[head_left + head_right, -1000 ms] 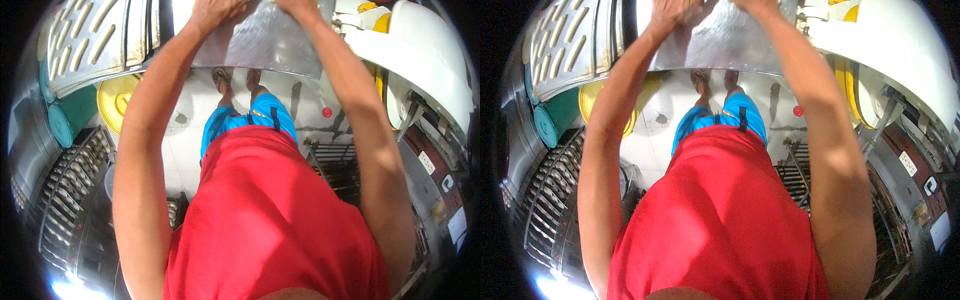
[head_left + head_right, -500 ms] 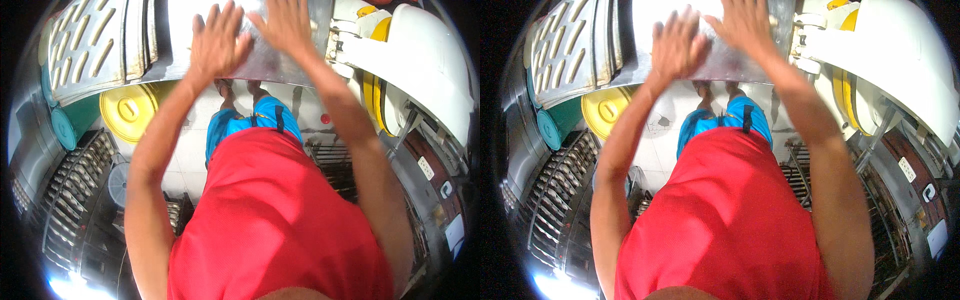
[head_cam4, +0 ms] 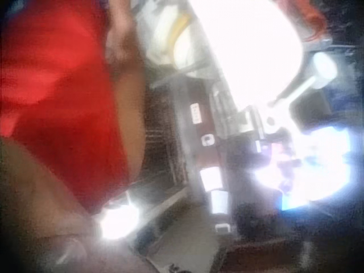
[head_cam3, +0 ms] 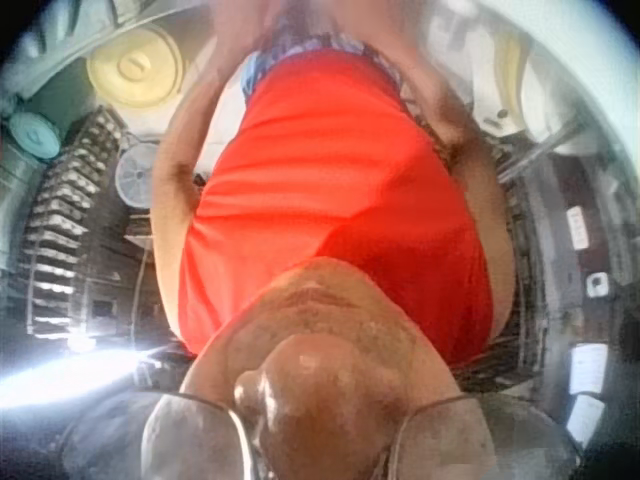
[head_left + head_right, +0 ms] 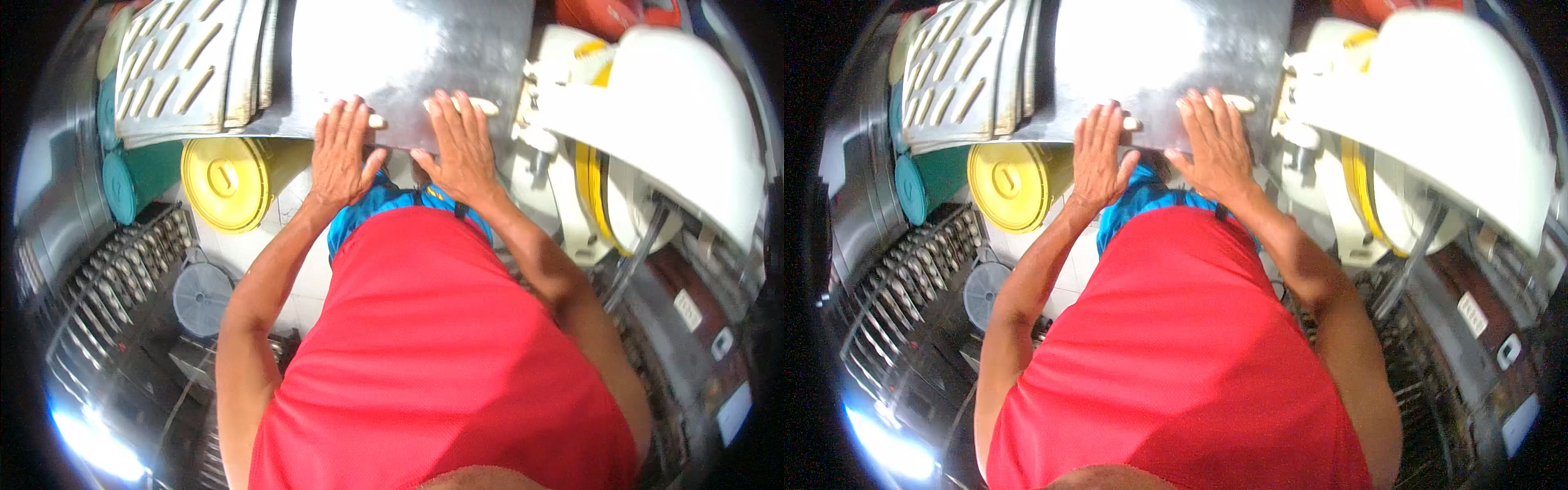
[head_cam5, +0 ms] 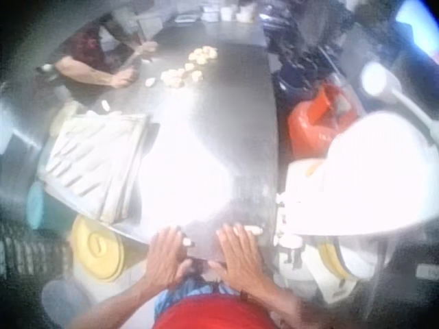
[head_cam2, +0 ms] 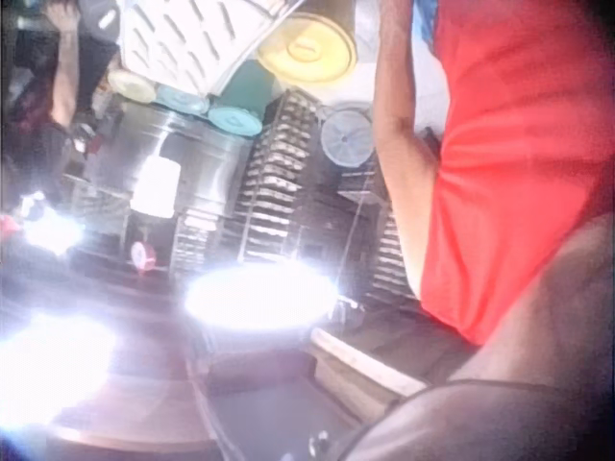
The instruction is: The person takes pieces of dough from a metal table, rolls them into long cylindrical shapes by hand, and arranges them in rows on metal trays before placing the trays into a storage rack.
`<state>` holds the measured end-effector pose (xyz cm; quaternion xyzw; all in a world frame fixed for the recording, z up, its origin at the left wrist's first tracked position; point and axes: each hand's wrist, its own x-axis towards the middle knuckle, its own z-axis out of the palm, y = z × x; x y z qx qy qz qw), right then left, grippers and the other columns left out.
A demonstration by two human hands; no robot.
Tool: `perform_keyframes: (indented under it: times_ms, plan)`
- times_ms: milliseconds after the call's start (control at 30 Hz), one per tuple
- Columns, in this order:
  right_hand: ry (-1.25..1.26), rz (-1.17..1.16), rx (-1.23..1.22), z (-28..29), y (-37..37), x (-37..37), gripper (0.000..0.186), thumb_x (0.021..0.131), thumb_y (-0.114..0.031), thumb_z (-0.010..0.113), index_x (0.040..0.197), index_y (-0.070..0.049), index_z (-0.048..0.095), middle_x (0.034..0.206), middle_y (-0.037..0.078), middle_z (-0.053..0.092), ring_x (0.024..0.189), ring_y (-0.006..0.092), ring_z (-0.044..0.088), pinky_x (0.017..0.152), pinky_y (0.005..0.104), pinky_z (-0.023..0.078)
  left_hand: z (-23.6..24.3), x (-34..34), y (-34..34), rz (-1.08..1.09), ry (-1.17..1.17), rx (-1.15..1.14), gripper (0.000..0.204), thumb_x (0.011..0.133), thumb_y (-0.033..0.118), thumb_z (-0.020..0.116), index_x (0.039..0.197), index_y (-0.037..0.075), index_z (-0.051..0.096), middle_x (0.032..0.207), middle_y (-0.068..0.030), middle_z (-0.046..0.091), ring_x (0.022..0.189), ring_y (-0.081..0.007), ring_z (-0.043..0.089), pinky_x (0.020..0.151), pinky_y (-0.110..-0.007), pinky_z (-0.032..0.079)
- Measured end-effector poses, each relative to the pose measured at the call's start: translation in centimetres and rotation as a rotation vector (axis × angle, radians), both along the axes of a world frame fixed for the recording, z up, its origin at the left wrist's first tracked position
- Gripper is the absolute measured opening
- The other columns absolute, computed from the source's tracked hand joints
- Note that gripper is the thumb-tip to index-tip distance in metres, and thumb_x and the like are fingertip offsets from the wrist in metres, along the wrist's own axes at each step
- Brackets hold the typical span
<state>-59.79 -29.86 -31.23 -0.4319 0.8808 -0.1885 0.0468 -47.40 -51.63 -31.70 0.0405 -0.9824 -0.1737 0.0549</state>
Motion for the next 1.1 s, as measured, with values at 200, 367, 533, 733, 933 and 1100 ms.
perform_keyframes:
  times_ms: [200, 367, 533, 733, 933, 1100]
  plan:
    - [0.261, -0.076, 0.018, -2.2, -7.8, -11.0, 0.076, 0.102, -0.053, 0.053, 0.154, 0.0, 0.042, 0.163, 0.023, 0.037, 0.154, 0.043, 0.027, 0.126, 0.0566, 0.02, -0.7, -11.2, -7.1, -0.01, -0.043, 0.002, 0.079, 0.1, 0.055, 0.05, 0.158, 0.004, 0.036, 0.166, -0.0191, 0.033, 0.155, -0.0405, 0.027, 0.125, -0.058, 0.018]
    - [0.143, -0.218, 0.093, -0.6, -12.8, -17.1, 0.073, 0.105, -0.053, 0.048, 0.155, -0.001, 0.041, 0.163, 0.023, 0.036, 0.153, 0.0436, 0.028, 0.126, 0.0563, 0.018, 0.0, -18.0, -9.0, 0.147, 0.28, -0.065, 0.075, 0.104, 0.054, 0.046, 0.155, 0.0, 0.038, 0.165, -0.0238, 0.031, 0.153, -0.0428, 0.028, 0.126, -0.058, 0.017]
    - [0.139, -0.054, 0.191, -0.3, -7.0, -6.8, 0.07, 0.102, -0.046, 0.052, 0.156, -0.003, 0.041, 0.164, 0.022, 0.036, 0.154, 0.0432, 0.026, 0.125, 0.0596, 0.015, -0.2, -6.9, -6.8, -0.138, 0.102, 0.136, 0.072, 0.099, 0.051, 0.053, 0.144, -0.005, 0.052, 0.156, -0.0253, 0.045, 0.149, -0.0447, 0.036, 0.123, -0.058, 0.026]
    - [0.105, -0.051, 0.152, 0.1, -5.5, -3.3, 0.07, 0.101, -0.042, 0.054, 0.156, -0.001, 0.04, 0.161, 0.023, 0.04, 0.152, 0.046, 0.029, 0.124, 0.0581, 0.02, -0.4, -6.2, -9.0, -0.208, 0.084, 0.149, 0.073, 0.101, 0.054, 0.051, 0.151, 0.001, 0.046, 0.162, -0.0223, 0.037, 0.151, -0.0429, 0.031, 0.125, -0.059, 0.019]
    - [0.028, -0.271, 0.032, 0.4, -14.0, -17.8, 0.067, 0.103, -0.043, 0.055, 0.152, 0.001, 0.045, 0.155, 0.027, 0.047, 0.147, 0.0435, 0.039, 0.122, 0.0485, 0.03, 2.6, -18.6, -11.5, 0.029, 0.225, 0.06, 0.074, 0.101, 0.058, 0.049, 0.151, 0.003, 0.046, 0.163, -0.0221, 0.034, 0.15, -0.0439, 0.032, 0.123, -0.06, 0.022]
    - [-0.213, -0.224, -0.127, 2.3, -15.0, -18.8, 0.06, 0.1, -0.036, 0.065, 0.144, 0.003, 0.055, 0.137, 0.027, 0.063, 0.132, 0.039, 0.057, 0.113, 0.0445, 0.042, 6.5, -9.7, -10.6, 0.093, 0.426, 0.492, 0.041, 0.092, 0.03, 0.073, 0.125, 0.006, 0.066, 0.122, -0.0158, 0.067, 0.111, -0.0314, 0.066, 0.097, -0.045, 0.051]
